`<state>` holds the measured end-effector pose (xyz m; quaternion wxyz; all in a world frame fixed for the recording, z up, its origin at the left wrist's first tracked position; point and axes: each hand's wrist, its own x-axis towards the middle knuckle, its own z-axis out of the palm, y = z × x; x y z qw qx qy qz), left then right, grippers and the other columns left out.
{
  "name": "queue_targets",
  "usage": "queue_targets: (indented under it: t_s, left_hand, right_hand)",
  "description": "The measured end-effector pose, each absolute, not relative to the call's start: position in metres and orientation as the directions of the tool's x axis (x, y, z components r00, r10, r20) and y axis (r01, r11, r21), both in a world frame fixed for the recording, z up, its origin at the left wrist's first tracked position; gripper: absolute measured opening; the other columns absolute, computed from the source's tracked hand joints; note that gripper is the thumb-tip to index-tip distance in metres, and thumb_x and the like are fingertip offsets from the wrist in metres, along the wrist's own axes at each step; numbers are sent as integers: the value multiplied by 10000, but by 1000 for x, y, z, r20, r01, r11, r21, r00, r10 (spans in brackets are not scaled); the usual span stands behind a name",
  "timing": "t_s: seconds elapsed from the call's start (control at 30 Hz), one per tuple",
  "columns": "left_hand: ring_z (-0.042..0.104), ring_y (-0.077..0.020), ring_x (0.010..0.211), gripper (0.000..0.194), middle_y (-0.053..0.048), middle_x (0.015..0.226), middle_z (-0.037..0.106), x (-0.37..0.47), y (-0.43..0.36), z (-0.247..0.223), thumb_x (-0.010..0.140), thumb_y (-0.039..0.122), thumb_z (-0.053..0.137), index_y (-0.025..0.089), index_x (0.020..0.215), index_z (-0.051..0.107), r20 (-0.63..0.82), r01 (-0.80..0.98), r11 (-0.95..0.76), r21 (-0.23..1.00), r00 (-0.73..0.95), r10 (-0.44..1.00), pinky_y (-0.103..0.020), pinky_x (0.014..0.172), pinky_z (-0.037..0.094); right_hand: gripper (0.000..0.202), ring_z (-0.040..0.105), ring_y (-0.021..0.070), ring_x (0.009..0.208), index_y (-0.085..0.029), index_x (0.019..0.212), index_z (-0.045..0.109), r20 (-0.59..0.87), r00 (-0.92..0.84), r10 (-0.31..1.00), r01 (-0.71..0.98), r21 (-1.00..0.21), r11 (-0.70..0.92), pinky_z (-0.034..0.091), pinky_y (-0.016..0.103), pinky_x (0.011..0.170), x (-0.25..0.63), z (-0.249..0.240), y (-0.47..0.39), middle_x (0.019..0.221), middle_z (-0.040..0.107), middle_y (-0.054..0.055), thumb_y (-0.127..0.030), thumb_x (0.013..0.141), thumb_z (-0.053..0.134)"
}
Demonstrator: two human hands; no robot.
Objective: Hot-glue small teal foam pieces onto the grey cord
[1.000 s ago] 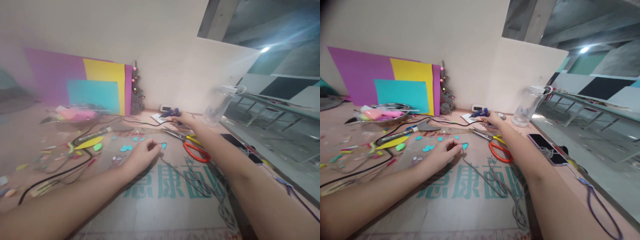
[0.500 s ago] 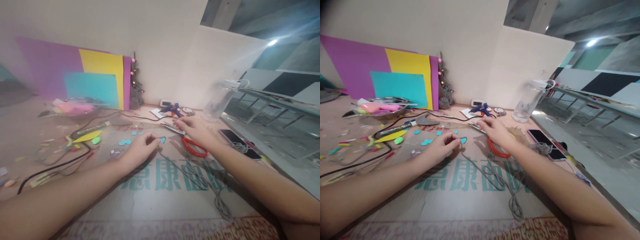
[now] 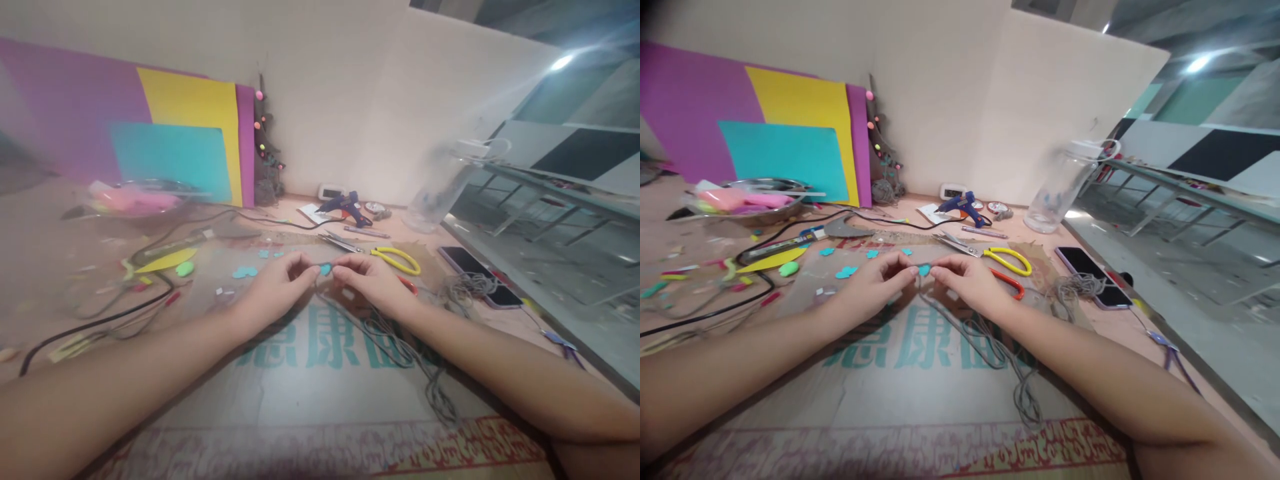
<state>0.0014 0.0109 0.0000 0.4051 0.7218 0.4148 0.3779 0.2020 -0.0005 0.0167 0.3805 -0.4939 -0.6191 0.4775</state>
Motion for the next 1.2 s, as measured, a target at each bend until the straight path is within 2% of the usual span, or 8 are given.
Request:
queue_targets:
  t_s: [0.23, 0.4, 0.57, 0.8, 1.2]
  left_hand:
    - [512, -151, 707, 242, 21, 728, 558, 1, 10, -1, 910, 393, 526, 183, 795, 563, 217, 354, -362, 862, 388, 896, -300, 679, 383]
    - [533, -156, 714, 237, 12, 760, 594, 1, 8, 0, 915, 396, 528, 184, 826, 587, 228, 379, -384, 842, 395, 890, -300, 666, 385]
    - [590, -173, 828, 240, -9, 896, 633, 4, 8, 0, 882, 382, 589, 179, 1010, 592, 250, 291, -357, 888, 348, 904, -302, 739, 441]
    - [559, -163, 755, 262, 5, 782, 610, 2, 10, -2, 919, 420, 539, 182, 816, 571, 225, 348, -356, 867, 364, 904, -299, 693, 399]
    - [565, -171, 757, 234, -6, 797, 628, 3, 5, 3, 897, 394, 528, 183, 816, 585, 197, 407, -363, 838, 395, 898, -301, 680, 392]
  right_hand:
    - [311, 540, 108, 530, -186, 848, 660, -46, -217, 975, 219, -976, 3, 396, 235, 477, 198, 18, -5, 661, 641, -18, -462, 740, 755]
    - [356, 487, 76, 456, -186, 813, 604, -55, -239, 970, 228, -974, 1, 367, 217, 431, 196, 18, -5, 644, 625, -38, -485, 722, 775]
    - [351, 456, 67, 428, -184, 780, 583, -26, -208, 978, 260, -965, 29, 328, 210, 403, 197, 15, -5, 634, 625, -30, -496, 756, 741]
    - [342, 431, 72, 436, -193, 750, 573, 49, -174, 984, 286, -953, 98, 322, 216, 411, 198, 13, -5, 599, 587, -42, -498, 766, 726]
    - [323, 497, 105, 502, -193, 776, 598, 64, -184, 981, 294, -949, 117, 366, 233, 461, 197, 12, -5, 619, 589, -31, -491, 773, 722]
